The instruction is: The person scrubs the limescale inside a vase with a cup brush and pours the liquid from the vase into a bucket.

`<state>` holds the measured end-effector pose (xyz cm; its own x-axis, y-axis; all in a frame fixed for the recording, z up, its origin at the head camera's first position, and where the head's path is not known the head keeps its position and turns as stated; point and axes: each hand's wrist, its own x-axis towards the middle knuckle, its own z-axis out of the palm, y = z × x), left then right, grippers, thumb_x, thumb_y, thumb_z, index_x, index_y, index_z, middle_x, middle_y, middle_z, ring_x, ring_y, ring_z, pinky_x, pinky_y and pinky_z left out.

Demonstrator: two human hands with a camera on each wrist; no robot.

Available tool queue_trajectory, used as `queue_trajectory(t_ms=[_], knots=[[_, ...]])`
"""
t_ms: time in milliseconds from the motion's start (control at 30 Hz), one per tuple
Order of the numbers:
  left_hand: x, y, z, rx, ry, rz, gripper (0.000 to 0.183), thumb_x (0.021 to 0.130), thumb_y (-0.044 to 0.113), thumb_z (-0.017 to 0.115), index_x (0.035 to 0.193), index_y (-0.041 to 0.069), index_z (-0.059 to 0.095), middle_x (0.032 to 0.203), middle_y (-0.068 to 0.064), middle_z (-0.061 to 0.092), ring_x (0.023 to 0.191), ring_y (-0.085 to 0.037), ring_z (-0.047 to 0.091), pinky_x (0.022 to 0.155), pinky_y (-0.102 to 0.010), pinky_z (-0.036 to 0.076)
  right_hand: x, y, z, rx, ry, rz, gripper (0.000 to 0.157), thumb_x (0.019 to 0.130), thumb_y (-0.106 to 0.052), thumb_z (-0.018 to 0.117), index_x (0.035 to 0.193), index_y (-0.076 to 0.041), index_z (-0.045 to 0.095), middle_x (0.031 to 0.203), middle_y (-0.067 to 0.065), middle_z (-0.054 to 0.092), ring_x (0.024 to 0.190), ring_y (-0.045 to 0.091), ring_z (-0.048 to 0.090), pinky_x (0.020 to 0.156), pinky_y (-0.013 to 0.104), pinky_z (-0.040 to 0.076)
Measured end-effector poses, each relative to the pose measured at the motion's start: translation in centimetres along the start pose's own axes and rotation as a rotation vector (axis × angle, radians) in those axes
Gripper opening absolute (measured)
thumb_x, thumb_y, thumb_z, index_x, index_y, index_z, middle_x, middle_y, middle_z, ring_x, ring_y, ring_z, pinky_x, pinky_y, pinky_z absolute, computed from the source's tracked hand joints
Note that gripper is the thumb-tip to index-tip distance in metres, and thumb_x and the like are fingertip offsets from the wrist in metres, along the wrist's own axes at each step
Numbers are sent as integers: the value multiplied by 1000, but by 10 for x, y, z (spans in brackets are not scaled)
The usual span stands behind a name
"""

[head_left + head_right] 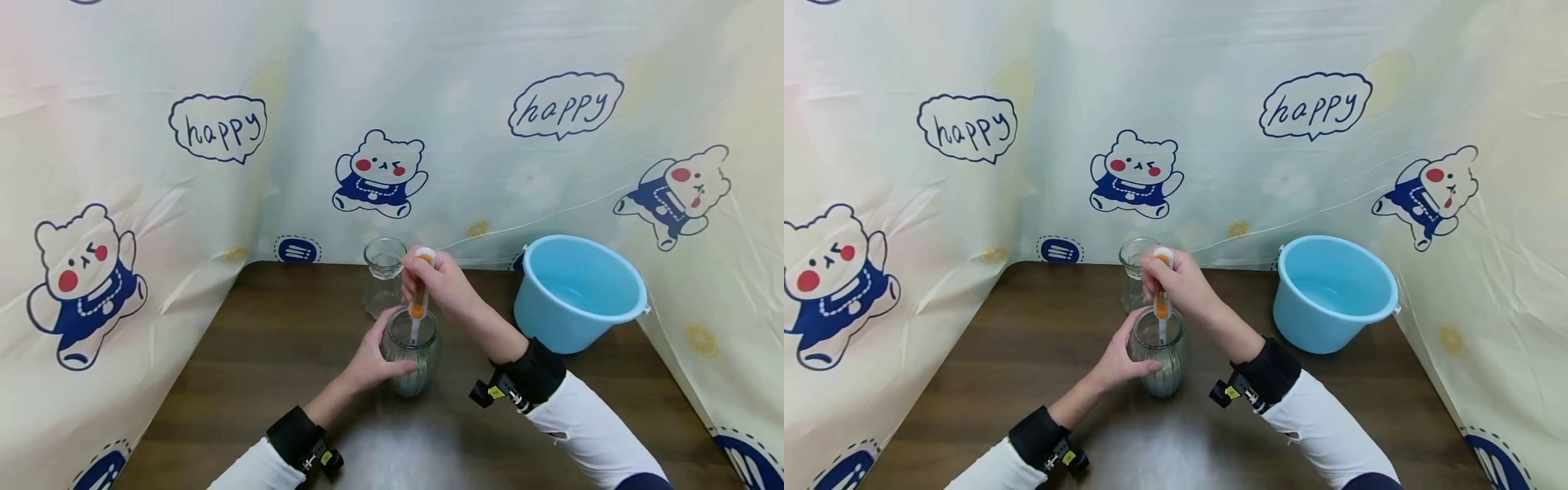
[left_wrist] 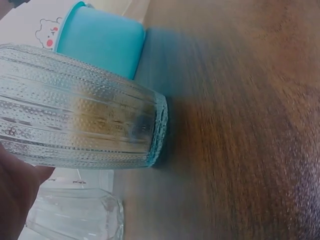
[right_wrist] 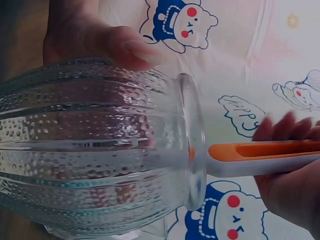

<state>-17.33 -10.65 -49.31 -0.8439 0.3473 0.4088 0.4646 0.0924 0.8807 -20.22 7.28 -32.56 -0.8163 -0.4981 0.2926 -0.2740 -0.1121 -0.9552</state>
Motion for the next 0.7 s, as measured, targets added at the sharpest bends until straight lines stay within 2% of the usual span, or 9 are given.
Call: queue_trajectory(t_ms=[67, 133, 233, 367, 533, 700], knots=[[1, -1, 0, -17, 0, 16, 97, 78, 60, 86, 153, 14, 43, 147, -10, 54, 132, -33, 53, 111, -41, 44, -2, 1, 1, 51, -15, -10, 39, 108, -20, 50, 72, -4, 47, 60, 5, 45, 56, 25, 47, 59, 33, 49], [2, -3, 1, -23, 0, 31, 98, 79, 62, 84, 152, 12, 44, 146, -11, 55, 130, -35, 54, 110, -41, 45, -4, 2, 1, 108, -28, -13, 42, 107, -21, 51, 68, -7, 44, 57, 2, 40, 51, 23, 39, 53, 31, 42], [3, -4, 0, -42, -12, 32, 96, 80, 62, 83, 152, 13, 44, 145, -11, 55, 128, -40, 55, 109, -50, 46, -6, 3, 3, 174, -48, -11, 44, 106, -21, 53, 65, -10, 41, 54, -1, 34, 48, 25, 29, 50, 30, 34], [4, -3, 0, -73, -29, 25, 93, 81, 58, 84, 153, 14, 43, 144, -12, 55, 127, -44, 55, 108, -60, 46, -7, -3, 6, 193, -76, -9, 45, 104, -20, 54, 62, -11, 41, 53, -1, 33, 47, 27, 27, 49, 29, 33], [5, -6, 1, -58, -23, 63, 94, 82, 59, 83, 151, 10, 44, 142, -16, 56, 123, -43, 57, 107, -47, 49, -7, -24, 6, 232, -119, -1, 44, 102, -17, 53, 61, -12, 39, 54, 0, 31, 46, 21, 28, 49, 31, 28], [8, -8, 3, -6, 17, 109, 98, 78, 66, 81, 149, 7, 47, 140, -18, 59, 122, -37, 59, 107, -37, 47, -5, -50, 1, 273, -133, -64, 42, 101, -13, 50, 61, -12, 36, 53, 0, 28, 44, 20, 26, 48, 35, 20]])
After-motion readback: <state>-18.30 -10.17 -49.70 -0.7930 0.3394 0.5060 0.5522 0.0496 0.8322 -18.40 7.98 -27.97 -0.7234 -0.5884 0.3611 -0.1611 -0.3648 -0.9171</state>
